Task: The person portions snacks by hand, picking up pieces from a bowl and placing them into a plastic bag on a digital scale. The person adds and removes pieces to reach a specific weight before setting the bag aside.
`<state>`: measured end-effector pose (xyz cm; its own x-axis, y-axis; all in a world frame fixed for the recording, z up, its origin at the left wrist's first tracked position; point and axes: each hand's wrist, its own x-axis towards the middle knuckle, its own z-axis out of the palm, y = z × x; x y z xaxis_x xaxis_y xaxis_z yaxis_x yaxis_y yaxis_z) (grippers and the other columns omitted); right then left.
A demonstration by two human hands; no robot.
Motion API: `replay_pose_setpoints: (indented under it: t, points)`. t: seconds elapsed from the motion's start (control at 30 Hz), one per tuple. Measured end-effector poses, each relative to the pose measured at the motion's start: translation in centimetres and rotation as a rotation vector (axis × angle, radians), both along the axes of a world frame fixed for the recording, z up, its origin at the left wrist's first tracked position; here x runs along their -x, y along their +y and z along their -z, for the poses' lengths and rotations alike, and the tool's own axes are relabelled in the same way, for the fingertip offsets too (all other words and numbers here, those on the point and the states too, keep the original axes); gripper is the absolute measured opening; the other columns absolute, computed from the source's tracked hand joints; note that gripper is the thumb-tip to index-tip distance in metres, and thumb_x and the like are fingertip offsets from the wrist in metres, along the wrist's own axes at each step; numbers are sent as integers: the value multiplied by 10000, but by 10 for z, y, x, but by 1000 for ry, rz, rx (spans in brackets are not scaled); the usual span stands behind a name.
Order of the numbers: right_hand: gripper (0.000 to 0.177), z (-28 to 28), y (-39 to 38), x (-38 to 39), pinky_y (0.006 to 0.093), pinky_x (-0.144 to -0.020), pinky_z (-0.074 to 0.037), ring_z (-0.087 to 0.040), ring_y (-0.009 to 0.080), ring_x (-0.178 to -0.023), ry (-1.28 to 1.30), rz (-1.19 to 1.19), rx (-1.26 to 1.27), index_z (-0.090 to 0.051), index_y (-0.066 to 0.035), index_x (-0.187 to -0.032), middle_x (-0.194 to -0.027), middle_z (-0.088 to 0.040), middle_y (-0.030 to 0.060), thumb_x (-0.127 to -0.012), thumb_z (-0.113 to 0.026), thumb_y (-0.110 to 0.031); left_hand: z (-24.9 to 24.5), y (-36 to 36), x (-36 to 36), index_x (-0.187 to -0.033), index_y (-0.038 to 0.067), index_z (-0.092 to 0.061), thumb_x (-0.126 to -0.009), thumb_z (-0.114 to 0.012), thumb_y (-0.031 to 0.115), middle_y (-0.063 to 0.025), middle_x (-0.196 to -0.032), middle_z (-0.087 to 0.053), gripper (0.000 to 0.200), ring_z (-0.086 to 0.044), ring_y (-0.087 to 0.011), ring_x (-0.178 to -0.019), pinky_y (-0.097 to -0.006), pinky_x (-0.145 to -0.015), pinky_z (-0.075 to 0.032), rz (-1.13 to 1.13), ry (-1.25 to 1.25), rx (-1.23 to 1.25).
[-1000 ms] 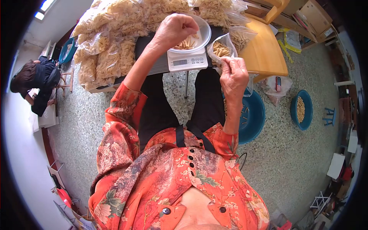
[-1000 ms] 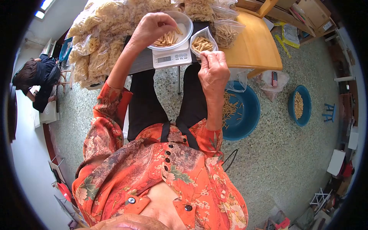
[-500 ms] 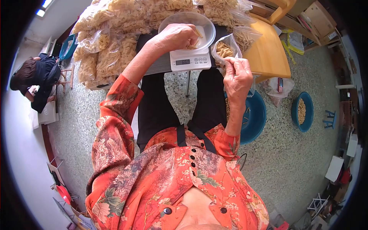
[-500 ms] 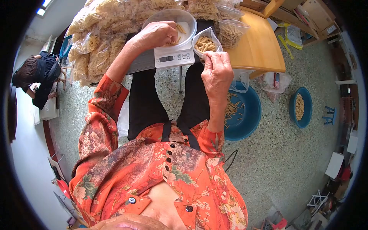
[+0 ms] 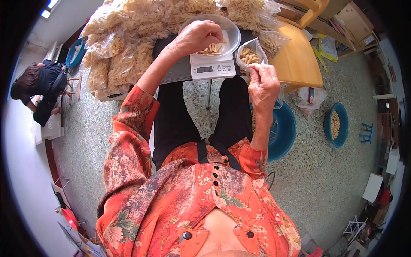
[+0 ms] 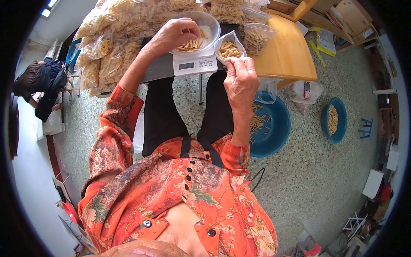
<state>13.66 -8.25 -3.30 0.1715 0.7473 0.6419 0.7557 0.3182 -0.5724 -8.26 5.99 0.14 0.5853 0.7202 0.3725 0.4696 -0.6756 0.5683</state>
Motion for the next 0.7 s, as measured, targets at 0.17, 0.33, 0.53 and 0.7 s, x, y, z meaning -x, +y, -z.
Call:
replay_pose_setpoints:
  t: [0.17,0.33,0.53,0.7]
  points:
    - [98,0,0,1,406,-697,-547,-676,311,-791,1,-10,8,-737,-53,-964,-906,-647,116,-868,-742,-75,-12,-18,-1,-1009,12,-711,-934,-725,89,-52,-893,-716,108,-625,-68,-694,-178,-596,-521,-50,-460,602]
    - [101,2,1,2,408,-701,-546,-677,318,-794,6,-19,-6,-738,-50,-966,-908,-647,122,-869,-741,-77,-7,-35,-15,-1005,-21,-701,-867,-788,74,-100,-904,-732,189,-634,-79,-638,-154,-482,-478,83,-1082,1235]
    - [99,1,-1,3,410,-703,-546,-677,322,-796,11,-27,-2,-737,-45,-965,-909,-646,128,-872,-738,-80,-8,-53,-43,-1039,-34,-694,-894,-774,114,-79,-830,-721,222,-597,-46,-556,-158,-382,-413,-38,-951,1076]
    - [94,0,-1,2,409,-699,-547,-679,321,-792,18,-28,10,-735,-45,-962,-908,-647,127,-875,-735,-81,-18,-62,-61,-1002,-21,-741,-889,-766,103,-37,-784,-721,170,-599,-19,-574,-163,-399,-413,-125,-687,719]
